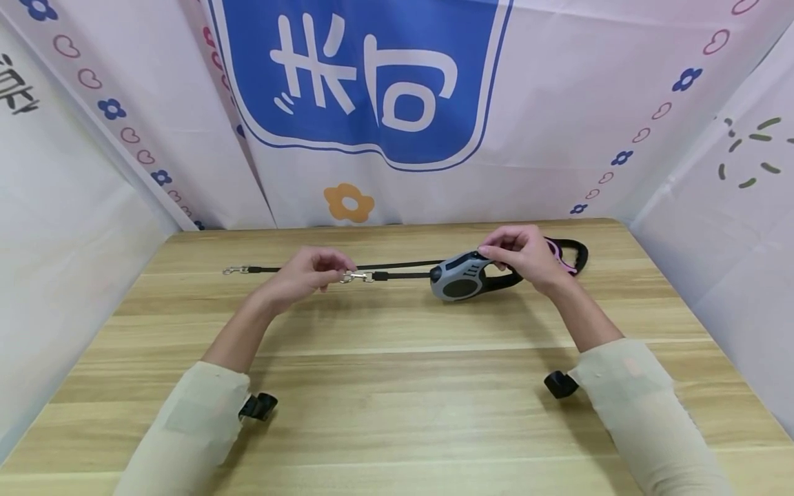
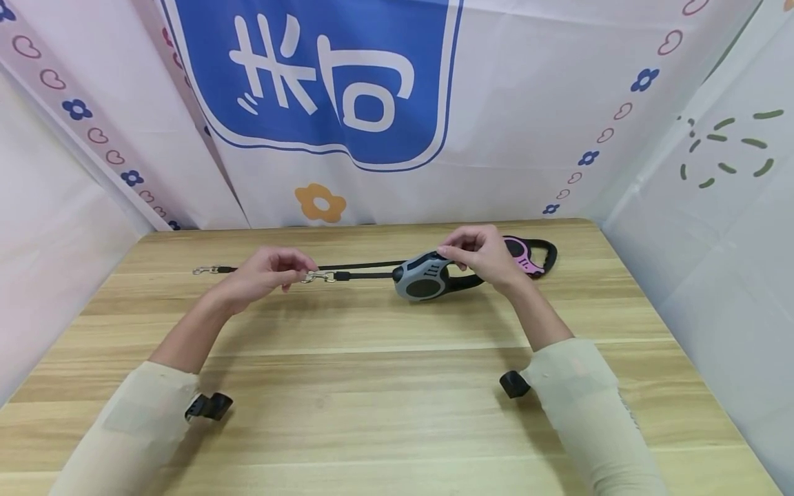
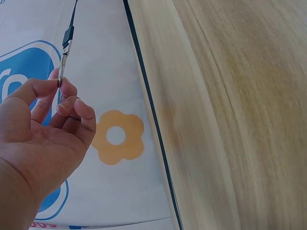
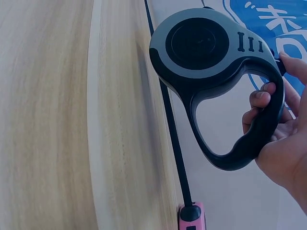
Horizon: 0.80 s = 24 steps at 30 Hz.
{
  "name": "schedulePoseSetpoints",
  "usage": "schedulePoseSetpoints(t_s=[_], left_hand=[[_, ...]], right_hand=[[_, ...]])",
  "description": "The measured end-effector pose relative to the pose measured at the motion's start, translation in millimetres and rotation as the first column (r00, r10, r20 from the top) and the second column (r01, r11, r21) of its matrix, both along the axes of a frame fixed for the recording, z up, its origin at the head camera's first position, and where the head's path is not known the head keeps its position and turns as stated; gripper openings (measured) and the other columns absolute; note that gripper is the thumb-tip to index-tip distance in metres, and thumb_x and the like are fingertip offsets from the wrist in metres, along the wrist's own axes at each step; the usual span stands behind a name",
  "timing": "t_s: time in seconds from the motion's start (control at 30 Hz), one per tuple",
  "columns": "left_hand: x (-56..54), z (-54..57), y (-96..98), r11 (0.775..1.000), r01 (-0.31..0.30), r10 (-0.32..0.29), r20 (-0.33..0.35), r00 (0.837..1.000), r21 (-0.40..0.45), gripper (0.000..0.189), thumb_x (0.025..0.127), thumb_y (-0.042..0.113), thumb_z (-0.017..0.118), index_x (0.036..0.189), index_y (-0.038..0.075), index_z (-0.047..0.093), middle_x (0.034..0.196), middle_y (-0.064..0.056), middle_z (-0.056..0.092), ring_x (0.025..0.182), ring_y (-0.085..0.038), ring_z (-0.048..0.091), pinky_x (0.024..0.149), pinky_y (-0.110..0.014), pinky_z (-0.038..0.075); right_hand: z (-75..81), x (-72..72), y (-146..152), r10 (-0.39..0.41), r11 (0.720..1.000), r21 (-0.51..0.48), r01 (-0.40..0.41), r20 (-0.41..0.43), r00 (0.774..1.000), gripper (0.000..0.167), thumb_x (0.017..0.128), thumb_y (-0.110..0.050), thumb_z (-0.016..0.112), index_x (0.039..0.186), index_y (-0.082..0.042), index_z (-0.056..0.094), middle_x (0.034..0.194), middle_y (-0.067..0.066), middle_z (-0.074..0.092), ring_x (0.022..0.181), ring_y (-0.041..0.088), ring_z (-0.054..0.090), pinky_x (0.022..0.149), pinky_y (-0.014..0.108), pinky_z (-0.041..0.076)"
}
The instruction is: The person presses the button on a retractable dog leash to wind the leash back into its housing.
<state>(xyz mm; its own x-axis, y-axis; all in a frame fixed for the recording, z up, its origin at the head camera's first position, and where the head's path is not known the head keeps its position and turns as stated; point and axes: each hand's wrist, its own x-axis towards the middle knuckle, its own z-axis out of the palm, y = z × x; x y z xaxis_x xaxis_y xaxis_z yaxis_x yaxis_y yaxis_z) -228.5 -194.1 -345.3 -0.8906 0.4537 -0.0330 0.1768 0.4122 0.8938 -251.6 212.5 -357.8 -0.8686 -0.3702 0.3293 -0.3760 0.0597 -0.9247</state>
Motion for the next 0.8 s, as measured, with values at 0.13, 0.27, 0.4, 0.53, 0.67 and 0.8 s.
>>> schedulePoseSetpoints(t_s=[0.13,0.27,0.4,0.53,0.67,0.8], left_hand=[[-0.4,0.1,0.9,1.000,0.002,-0.002,-0.004,1.000,-0.001,0.022,0.103,-0.001,0.056,0.121,-0.012,0.065,0.100,-0.011,0.061,0.080,-0.013,0.051,0.064,-0.024,0.045],[-0.6,-0.3,1.6,1.000,-0.001,0.001,0.000,1.000,-0.001,0.022,0.103,0.000,0.057,0.120,-0.011,0.065,0.098,-0.010,0.060,0.081,-0.018,0.051,0.064,-0.024,0.045],[-0.9,-1.2,1.9,1.000,-0.004,0.004,0.005,1.000,0.000,0.022,0.103,0.000,0.058,0.120,-0.011,0.065,0.097,-0.009,0.059,0.082,-0.022,0.050,0.063,-0.025,0.045],[-0.9,-1.3,2.6,1.000,-0.002,0.002,0.005,1.000,0.009,0.021,0.103,0.000,0.058,0.119,-0.011,0.066,0.097,-0.009,0.059,0.080,-0.019,0.049,0.064,-0.026,0.046],[-1.0,-1.0,3.5,1.000,0.008,-0.008,0.000,1.000,0.016,0.020,0.103,0.000,0.058,0.118,-0.010,0.066,0.097,-0.009,0.059,0.079,-0.017,0.049,0.063,-0.026,0.046],[-1.2,-0.8,3.7,1.000,0.008,-0.008,-0.001,1.000,0.017,0.020,0.103,0.000,0.058,0.118,-0.011,0.066,0.097,-0.009,0.058,0.079,-0.019,0.049,0.063,-0.025,0.045]], right_hand=[[-1.0,-1.5,-1.8,0.005,1.000,-0.008,-0.005,-0.006,1.000,0.006,0.094,0.008,0.067,0.093,0.009,0.073,0.070,0.002,0.066,0.057,0.014,0.050,0.051,0.025,0.043],[-2.1,-2.3,-2.8,0.005,1.000,-0.004,-0.005,-0.001,1.000,0.006,0.095,0.008,0.067,0.094,0.008,0.073,0.070,0.001,0.066,0.057,0.014,0.051,0.050,0.027,0.043],[-2.8,-2.3,-2.9,0.003,1.000,0.003,-0.003,0.002,1.000,0.007,0.095,0.008,0.067,0.094,0.007,0.074,0.070,0.000,0.066,0.057,0.013,0.051,0.050,0.027,0.043],[-2.8,-2.0,-3.1,0.004,1.000,0.004,-0.004,0.000,1.000,0.007,0.094,0.008,0.067,0.094,0.006,0.075,0.070,0.000,0.066,0.057,0.013,0.051,0.051,0.028,0.043],[-1.4,-1.2,-4.5,0.005,1.000,0.012,-0.005,-0.001,1.000,0.009,0.094,0.007,0.068,0.094,0.002,0.076,0.070,0.000,0.065,0.057,0.013,0.051,0.051,0.028,0.043],[-0.6,-0.8,-5.4,0.004,1.000,0.016,-0.004,-0.001,1.000,0.010,0.095,0.006,0.068,0.093,0.000,0.077,0.069,0.000,0.065,0.057,0.013,0.051,0.051,0.028,0.042]])
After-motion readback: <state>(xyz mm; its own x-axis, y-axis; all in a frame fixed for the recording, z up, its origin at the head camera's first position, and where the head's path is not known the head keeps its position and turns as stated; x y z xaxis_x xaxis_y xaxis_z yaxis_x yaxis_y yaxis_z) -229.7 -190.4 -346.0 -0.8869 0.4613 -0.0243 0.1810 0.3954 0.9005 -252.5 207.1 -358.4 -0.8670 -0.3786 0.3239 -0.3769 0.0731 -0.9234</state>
